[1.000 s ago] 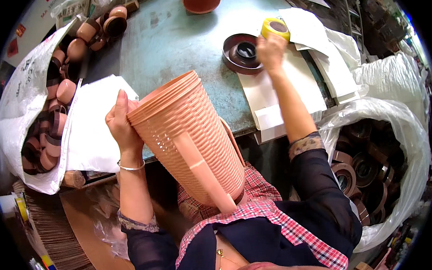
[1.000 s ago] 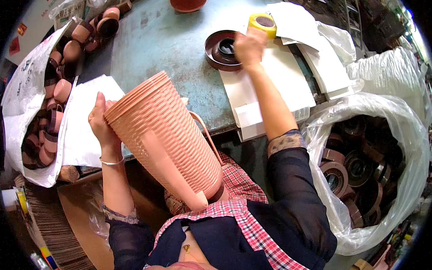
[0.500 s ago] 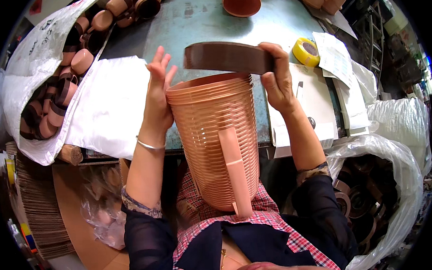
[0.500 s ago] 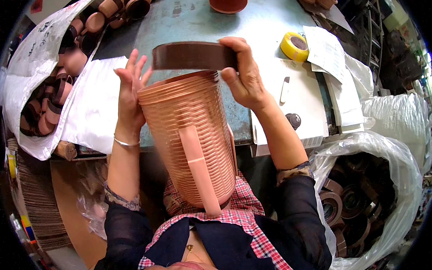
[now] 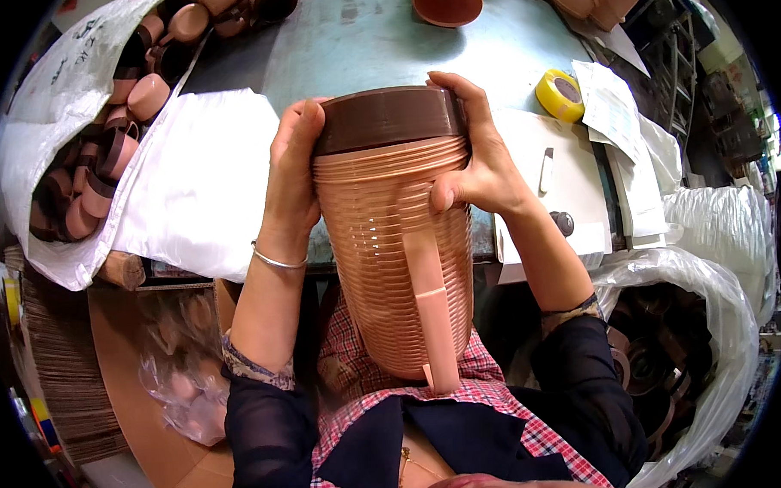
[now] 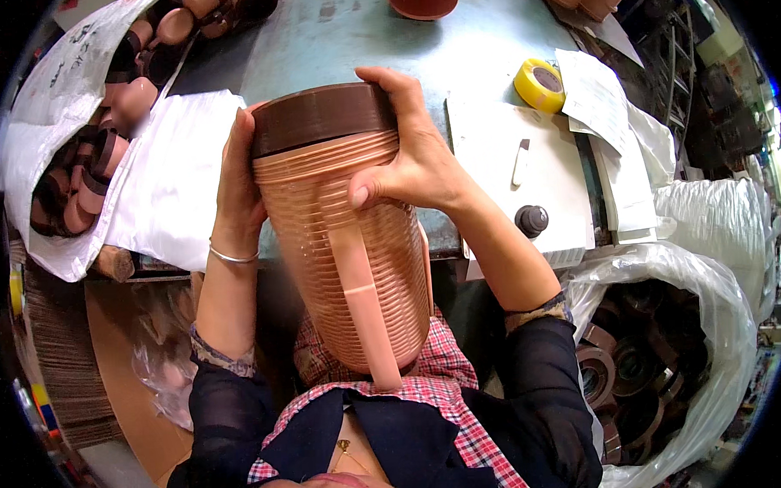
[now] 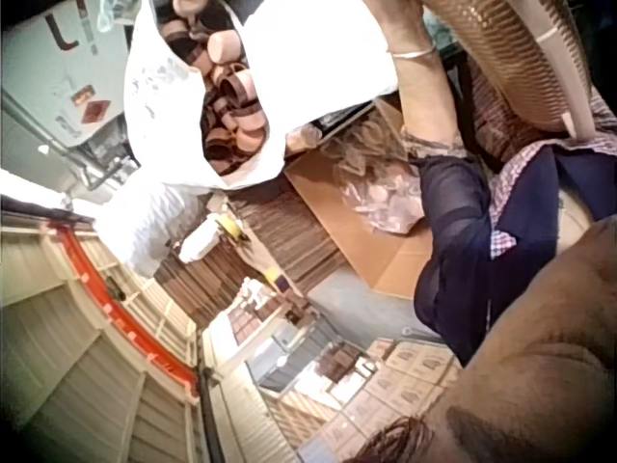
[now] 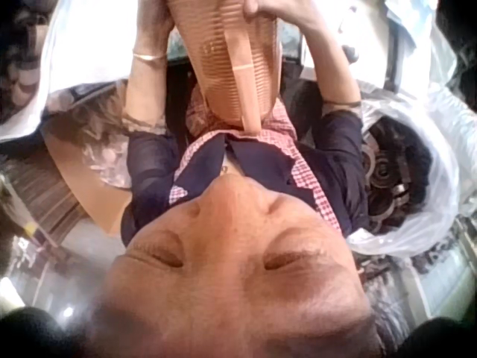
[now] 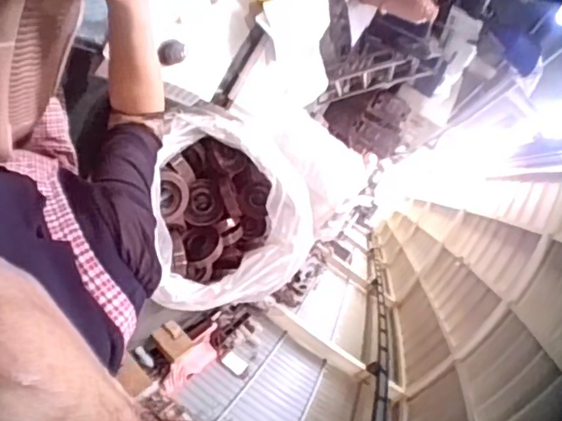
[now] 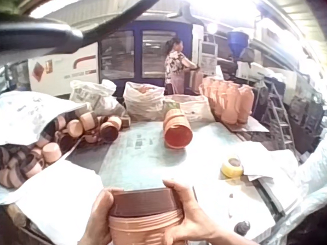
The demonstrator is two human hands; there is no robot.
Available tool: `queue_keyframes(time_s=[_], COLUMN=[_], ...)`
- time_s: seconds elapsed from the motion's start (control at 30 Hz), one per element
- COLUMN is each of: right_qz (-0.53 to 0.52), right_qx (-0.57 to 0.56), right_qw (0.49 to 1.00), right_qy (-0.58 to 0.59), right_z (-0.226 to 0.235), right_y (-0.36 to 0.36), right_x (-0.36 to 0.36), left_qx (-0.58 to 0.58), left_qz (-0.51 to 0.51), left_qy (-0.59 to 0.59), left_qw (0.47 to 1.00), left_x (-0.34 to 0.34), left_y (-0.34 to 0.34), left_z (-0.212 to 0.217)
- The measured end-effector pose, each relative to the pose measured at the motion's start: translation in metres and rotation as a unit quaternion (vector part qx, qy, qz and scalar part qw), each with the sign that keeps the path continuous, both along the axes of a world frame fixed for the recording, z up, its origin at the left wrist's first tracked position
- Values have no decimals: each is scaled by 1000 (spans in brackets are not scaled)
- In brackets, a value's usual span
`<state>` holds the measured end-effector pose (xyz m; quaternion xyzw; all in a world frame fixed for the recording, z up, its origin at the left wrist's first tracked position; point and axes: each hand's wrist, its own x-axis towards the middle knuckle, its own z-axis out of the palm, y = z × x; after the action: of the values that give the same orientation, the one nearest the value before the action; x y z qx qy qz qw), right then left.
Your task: The person applies a label to a water jug, fits a top section onto the jugs, and places the assembled items into a plastic bag and then into a box.
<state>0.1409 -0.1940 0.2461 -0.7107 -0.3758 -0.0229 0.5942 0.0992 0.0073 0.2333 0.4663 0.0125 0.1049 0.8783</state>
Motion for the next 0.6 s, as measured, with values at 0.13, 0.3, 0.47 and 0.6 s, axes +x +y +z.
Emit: queue_keyframes(time_s=[0.13,0.3,0.47,0.6], right_qz=[10,-70,-60,-45], right_qx=[-6,-43,46,35], right_qw=[1000,994,996,998], right_qy=[-14,-66,-40,-22], right_z=[2,0,-6,-2], right_y=[0,-7,-3,-5], right_x=[-5,-18,-31,-32], left_qx=[18,69,204,245], left_qz=[-24,-3,36,53], left_qy=[18,-38,-180,-138], left_qw=[999,997,962,958], left_x=[-6,-18,-34,-40], left_y=[5,-2,-9,-8], left_z=[-1,-19,-25,-12])
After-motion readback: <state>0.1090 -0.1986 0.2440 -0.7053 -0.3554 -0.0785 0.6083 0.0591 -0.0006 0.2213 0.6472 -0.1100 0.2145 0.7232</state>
